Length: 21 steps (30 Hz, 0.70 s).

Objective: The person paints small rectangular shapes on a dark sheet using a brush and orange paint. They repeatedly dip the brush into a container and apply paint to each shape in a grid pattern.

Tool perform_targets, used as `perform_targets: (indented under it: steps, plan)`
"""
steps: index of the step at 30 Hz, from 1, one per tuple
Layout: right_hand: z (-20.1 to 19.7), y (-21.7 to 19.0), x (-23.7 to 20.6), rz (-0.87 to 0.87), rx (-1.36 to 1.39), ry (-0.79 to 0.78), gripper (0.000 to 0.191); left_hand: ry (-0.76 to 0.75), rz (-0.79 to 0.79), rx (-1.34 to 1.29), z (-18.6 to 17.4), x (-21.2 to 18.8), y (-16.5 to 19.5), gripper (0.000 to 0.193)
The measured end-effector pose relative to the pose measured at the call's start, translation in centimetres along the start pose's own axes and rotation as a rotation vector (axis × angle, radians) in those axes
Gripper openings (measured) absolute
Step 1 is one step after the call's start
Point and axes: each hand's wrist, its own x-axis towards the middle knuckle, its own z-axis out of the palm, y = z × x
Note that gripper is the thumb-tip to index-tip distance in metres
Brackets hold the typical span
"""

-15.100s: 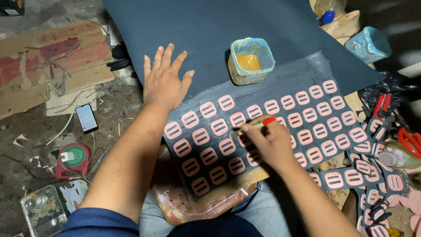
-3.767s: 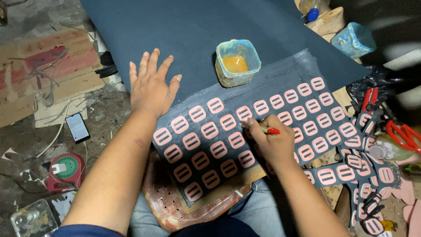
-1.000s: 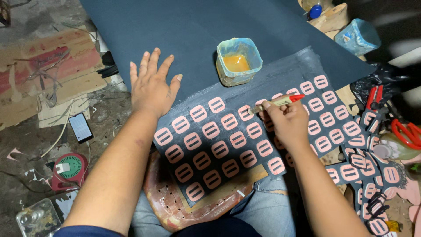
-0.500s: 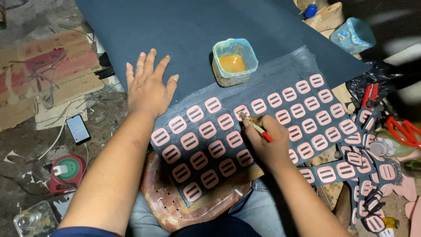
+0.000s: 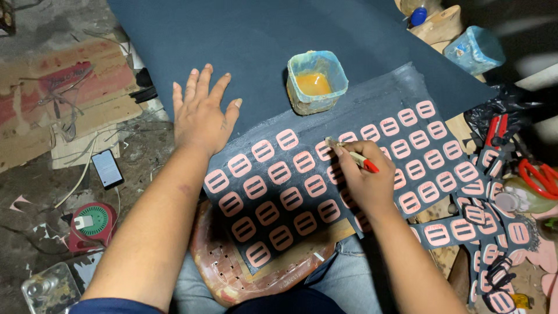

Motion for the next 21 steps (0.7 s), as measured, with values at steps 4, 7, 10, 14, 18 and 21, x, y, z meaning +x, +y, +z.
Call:
perform_targets:
  steps: [4, 7, 10, 14, 18, 21]
  plan:
    - [-0.3, -0.5, -0.1, 0.015, 0.076, -0.065, 0.013, 0.001, 0.000, -0.001, 0.0, 0.0, 0.0, 0.061]
    - [-0.9, -0.9, 0.5, -0.066, 0.052, -0.141, 0.011, -0.007, -0.010, -0.006, -0.1, 0.0, 0.1, 0.060]
    - [-1.3, -1.1, 1.1, -0.219, -0.175, -0.105, 0.012, -0.006, -0.007, 0.000, -0.2, 0.0, 0.1, 0.060]
    - [-1.5, -1.1, 0.7, -0.097, -0.052, -0.008, 0.014, -0.019, -0.017, 0.001, -0.2, 0.0, 0.2, 0.061]
    - [-1.6, -0.8, 0.0, 0.185, 0.034, -0.049, 0.013, -0.028, -0.021, 0.007, -0.1, 0.1, 0.3, 0.060]
    - [-1.8, -0.6, -0.1, 0.035, 0.126, 0.033, 0.013, -0.017, -0.016, 0.004, -0.2, 0.1, 0.2, 0.060]
